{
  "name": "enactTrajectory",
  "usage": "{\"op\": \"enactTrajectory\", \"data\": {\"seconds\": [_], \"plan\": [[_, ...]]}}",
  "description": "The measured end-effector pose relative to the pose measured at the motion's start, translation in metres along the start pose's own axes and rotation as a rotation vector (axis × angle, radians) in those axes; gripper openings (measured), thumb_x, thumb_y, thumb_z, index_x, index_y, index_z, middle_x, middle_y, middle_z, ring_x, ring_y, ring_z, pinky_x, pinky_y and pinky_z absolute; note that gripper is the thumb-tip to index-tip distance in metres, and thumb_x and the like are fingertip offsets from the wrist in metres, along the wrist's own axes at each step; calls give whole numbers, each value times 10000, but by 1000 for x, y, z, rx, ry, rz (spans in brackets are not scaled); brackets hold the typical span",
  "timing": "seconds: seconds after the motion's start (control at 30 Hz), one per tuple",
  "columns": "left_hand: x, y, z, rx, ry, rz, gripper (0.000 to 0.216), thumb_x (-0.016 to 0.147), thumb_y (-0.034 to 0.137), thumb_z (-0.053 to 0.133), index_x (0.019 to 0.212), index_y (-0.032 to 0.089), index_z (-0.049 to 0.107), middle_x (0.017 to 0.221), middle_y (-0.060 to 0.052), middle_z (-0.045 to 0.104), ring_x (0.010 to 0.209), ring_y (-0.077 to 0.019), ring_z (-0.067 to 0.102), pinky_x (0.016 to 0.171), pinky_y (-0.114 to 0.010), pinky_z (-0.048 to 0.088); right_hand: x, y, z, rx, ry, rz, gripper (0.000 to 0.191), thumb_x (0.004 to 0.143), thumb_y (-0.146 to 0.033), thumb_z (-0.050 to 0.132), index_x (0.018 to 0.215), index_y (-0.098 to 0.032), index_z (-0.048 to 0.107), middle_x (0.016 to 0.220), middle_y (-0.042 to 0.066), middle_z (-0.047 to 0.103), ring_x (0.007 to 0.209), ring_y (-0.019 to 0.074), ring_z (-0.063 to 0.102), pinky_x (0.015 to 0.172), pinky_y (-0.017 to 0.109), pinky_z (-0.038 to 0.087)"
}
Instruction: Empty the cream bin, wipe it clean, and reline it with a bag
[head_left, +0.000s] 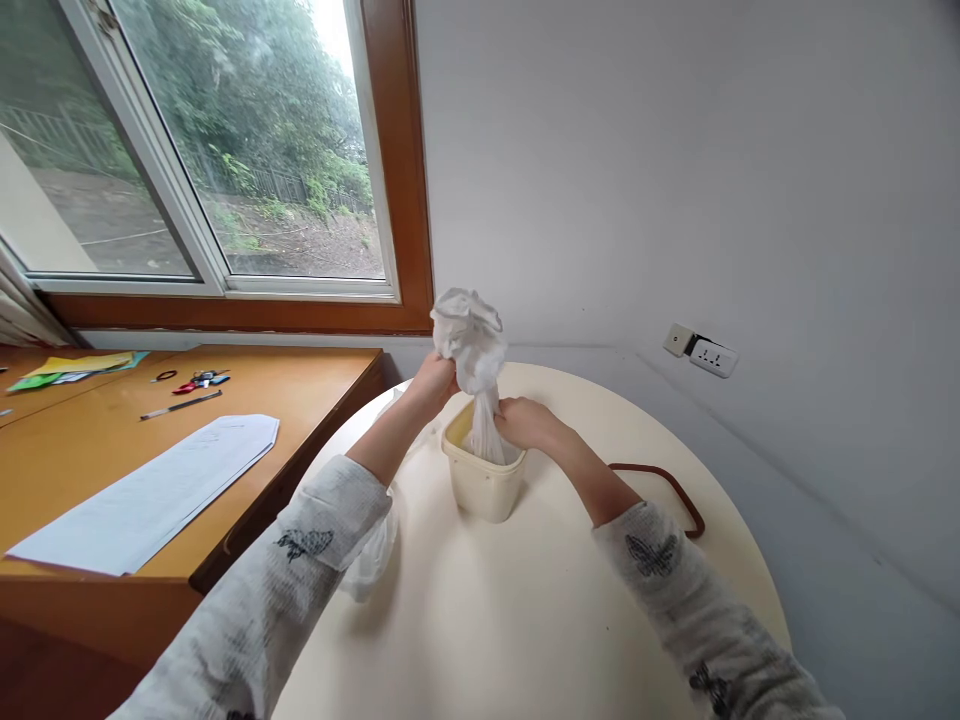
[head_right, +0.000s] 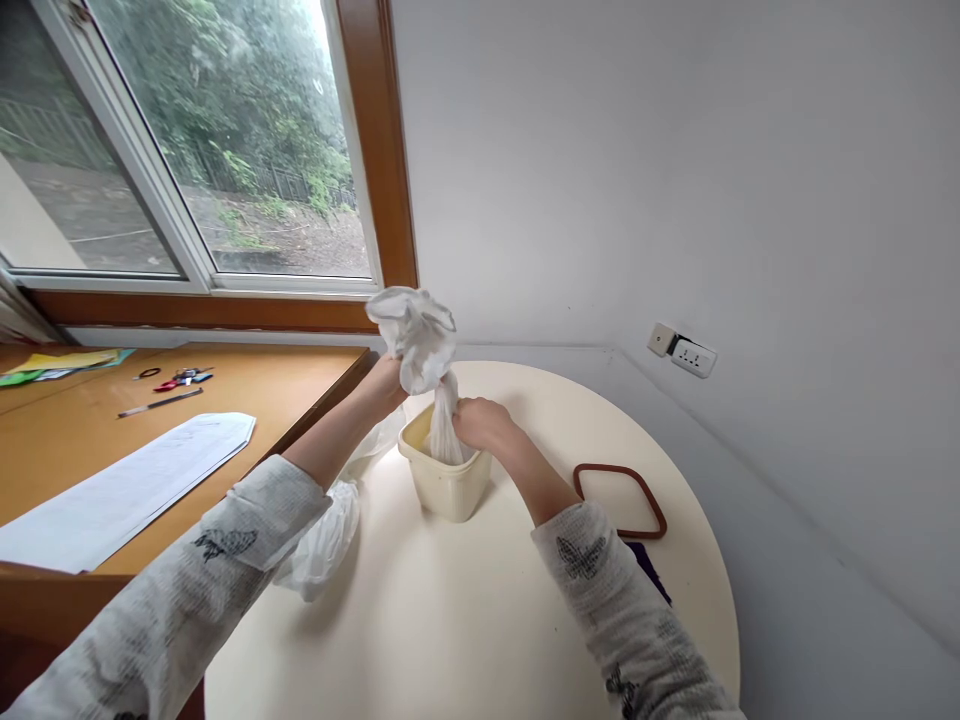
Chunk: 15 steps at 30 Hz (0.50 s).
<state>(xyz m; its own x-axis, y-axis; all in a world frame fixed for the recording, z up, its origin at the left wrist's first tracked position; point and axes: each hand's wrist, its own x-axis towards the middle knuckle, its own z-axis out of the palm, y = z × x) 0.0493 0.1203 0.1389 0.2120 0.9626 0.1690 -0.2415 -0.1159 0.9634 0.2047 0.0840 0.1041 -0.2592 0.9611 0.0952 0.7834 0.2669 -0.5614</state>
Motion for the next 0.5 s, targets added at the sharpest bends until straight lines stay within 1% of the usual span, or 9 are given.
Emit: {"op": "enactTrajectory", "data": {"seconds": [0.1, 0.13, 0.2, 0.27, 0.3, 0.33, 0.37, 0.43, 0.5], "plan": [[-3, -7, -9, 16, -26, -59, 279, 598, 127, 628, 865, 163, 554, 741, -18, 625, 698, -150, 608, 716, -315, 503, 0, 2, 0, 43, -38, -17, 165, 754, -329, 566, 871, -226, 620, 867, 72, 684, 782, 241, 616, 617, 298, 416], [-5, -6, -12, 15, -30, -70, 290, 596, 112, 626, 871, 161, 549, 748, -17, 626, 701, -147, 614, 730, -318, 506, -1, 3, -2, 55, -39, -25, 210, 756, -330, 565, 935, -230, 608, 897, 68, 679, 793, 235, 617, 619, 296, 426], [-7, -2, -16, 9, -35, -86, 287, 605, 104, 629, 871, 161, 538, 761, -14, 627, 701, -138, 621, 760, -324, 507, -1, 3, -8, 133, -13, -49, 367, 755, -332, 571, 1105, -230, 533, 1017, 77, 648, 852, 222, 613, 638, 292, 449], [-11, 5, -16, -3, -50, -101, 263, 627, 125, 646, 864, 158, 538, 774, -18, 631, 700, -136, 625, 784, -339, 505, -2, 1, -15, 325, 35, -96, 543, 730, -325, 608, 1233, -243, 421, 1135, 83, 591, 914, 203, 601, 682, 291, 471], [-13, 10, -15, -5, -75, -110, 252, 640, 147, 659, 866, 154, 547, 791, -27, 636, 711, -140, 627, 799, -348, 500, -2, -1, -18, 446, 65, -126, 599, 711, -314, 631, 1256, -255, 390, 1164, 79, 572, 933, 192, 594, 708, 294, 478], [-15, 14, -14, -2, -112, -119, 247, 654, 177, 671, 872, 149, 559, 816, -40, 642, 731, -148, 630, 816, -357, 494, -2, -4, -22, 561, 99, -155, 610, 695, -302, 648, 1248, -263, 395, 1167, 72, 568, 947, 183, 588, 732, 299, 480], [-17, 19, -11, 8, -154, -123, 252, 666, 211, 682, 883, 145, 574, 849, -53, 648, 758, -157, 631, 830, -365, 487, -2, -8, -25, 654, 133, -177, 580, 684, -289, 655, 1216, -267, 425, 1154, 62, 576, 954, 177, 583, 750, 304, 478], [-20, 27, -7, 48, -219, -114, 281, 680, 277, 692, 910, 146, 597, 906, -71, 652, 809, -177, 626, 834, -373, 475, -2, -16, -31, 751, 196, -185, 447, 686, -268, 635, 1113, -263, 504, 1107, 39, 602, 942, 170, 584, 747, 304, 472], [-22, 34, -4, 112, -224, -80, 308, 670, 299, 705, 922, 150, 610, 889, -66, 652, 804, -179, 617, 791, -355, 471, -2, -22, -38, 794, 238, -160, 304, 701, -262, 591, 1002, -243, 562, 1046, 25, 628, 900, 167, 595, 714, 297, 462]]}}
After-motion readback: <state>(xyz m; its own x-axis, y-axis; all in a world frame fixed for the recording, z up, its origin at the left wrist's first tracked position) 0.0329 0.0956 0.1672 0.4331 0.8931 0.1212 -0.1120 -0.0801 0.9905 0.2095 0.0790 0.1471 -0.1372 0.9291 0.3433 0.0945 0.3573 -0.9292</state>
